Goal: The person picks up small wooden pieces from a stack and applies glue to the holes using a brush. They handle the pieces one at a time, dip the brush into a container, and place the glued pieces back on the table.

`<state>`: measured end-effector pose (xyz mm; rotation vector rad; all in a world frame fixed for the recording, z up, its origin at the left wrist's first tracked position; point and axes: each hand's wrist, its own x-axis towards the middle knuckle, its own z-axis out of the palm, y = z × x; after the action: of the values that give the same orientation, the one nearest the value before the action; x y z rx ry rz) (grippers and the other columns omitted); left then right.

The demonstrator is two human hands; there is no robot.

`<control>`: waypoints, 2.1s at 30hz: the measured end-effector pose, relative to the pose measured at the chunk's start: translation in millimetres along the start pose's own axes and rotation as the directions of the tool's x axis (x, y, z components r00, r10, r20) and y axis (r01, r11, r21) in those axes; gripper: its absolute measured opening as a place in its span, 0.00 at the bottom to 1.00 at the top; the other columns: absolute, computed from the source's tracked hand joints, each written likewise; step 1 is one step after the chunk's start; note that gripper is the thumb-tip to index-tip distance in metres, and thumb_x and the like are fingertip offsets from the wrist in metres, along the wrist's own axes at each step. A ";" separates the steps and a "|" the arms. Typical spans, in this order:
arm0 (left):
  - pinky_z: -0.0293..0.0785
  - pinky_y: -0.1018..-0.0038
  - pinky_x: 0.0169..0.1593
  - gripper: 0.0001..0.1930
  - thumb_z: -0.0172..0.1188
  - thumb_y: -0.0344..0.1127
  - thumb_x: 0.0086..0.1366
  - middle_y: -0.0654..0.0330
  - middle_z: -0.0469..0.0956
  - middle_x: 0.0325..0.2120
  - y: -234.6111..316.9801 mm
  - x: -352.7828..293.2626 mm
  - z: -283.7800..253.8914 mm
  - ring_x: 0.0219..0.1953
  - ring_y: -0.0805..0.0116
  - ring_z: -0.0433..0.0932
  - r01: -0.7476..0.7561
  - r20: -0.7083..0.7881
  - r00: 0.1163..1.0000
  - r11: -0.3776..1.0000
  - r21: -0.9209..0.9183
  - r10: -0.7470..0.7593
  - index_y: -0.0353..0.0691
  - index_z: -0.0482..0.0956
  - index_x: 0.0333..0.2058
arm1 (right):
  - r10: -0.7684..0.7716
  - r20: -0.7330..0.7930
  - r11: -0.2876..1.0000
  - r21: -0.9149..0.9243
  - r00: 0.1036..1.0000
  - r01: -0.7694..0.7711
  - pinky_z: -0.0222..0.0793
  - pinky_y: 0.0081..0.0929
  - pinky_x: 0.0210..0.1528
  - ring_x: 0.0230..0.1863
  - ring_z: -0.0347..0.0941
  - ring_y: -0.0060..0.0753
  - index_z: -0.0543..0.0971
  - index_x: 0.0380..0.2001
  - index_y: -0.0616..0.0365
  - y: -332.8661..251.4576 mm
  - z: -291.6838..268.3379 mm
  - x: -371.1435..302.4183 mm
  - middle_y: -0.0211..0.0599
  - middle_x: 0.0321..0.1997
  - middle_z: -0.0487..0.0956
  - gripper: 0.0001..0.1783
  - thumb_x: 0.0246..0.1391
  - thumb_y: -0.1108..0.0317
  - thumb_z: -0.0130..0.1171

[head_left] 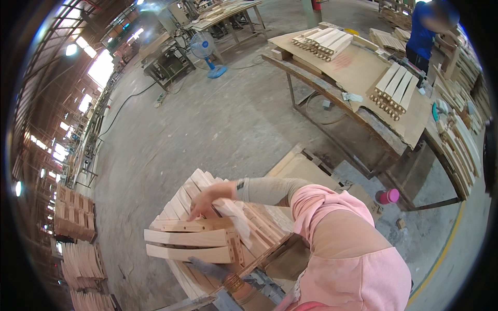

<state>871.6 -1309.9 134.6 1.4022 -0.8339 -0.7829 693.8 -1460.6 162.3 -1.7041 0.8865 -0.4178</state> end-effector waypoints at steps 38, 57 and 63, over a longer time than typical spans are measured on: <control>0.66 0.62 0.55 0.28 0.52 0.44 0.61 0.46 0.60 0.54 57.0 -396.0 -227.4 0.55 0.54 0.63 -0.701 0.558 0.332 0.595 -0.393 0.761 0.35 0.60 0.56 | -0.058 -0.756 0.842 0.313 0.653 0.438 0.50 0.30 0.63 0.65 0.51 0.39 0.39 0.64 0.65 -132.7 406.5 -537.1 0.52 0.64 0.54 0.61 0.39 0.51 0.68; 0.68 0.64 0.52 0.32 0.46 0.52 0.59 0.48 0.62 0.52 88.5 -951.2 -193.7 0.52 0.59 0.67 0.364 0.997 0.059 0.931 0.032 -0.057 0.37 0.56 0.56 | 0.226 -0.974 0.910 0.217 0.018 0.353 0.57 0.25 0.59 0.58 0.62 0.35 0.39 0.64 0.67 -66.9 624.4 -1055.5 0.50 0.58 0.64 0.63 0.35 0.53 0.70; 0.67 0.62 0.54 0.34 0.46 0.48 0.59 0.45 0.64 0.52 92.6 -1027.6 -139.5 0.50 0.54 0.69 0.542 0.953 -0.298 0.812 0.217 -0.055 0.32 0.53 0.59 | 0.223 -0.974 0.911 0.197 -0.032 0.363 0.60 0.24 0.56 0.56 0.62 0.31 0.42 0.64 0.65 -30.2 606.4 -1147.0 0.47 0.57 0.65 0.57 0.40 0.60 0.69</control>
<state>470.0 -351.2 193.7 0.2526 -1.3827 -2.6185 359.2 -206.8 179.7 -0.7100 1.5688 -2.0278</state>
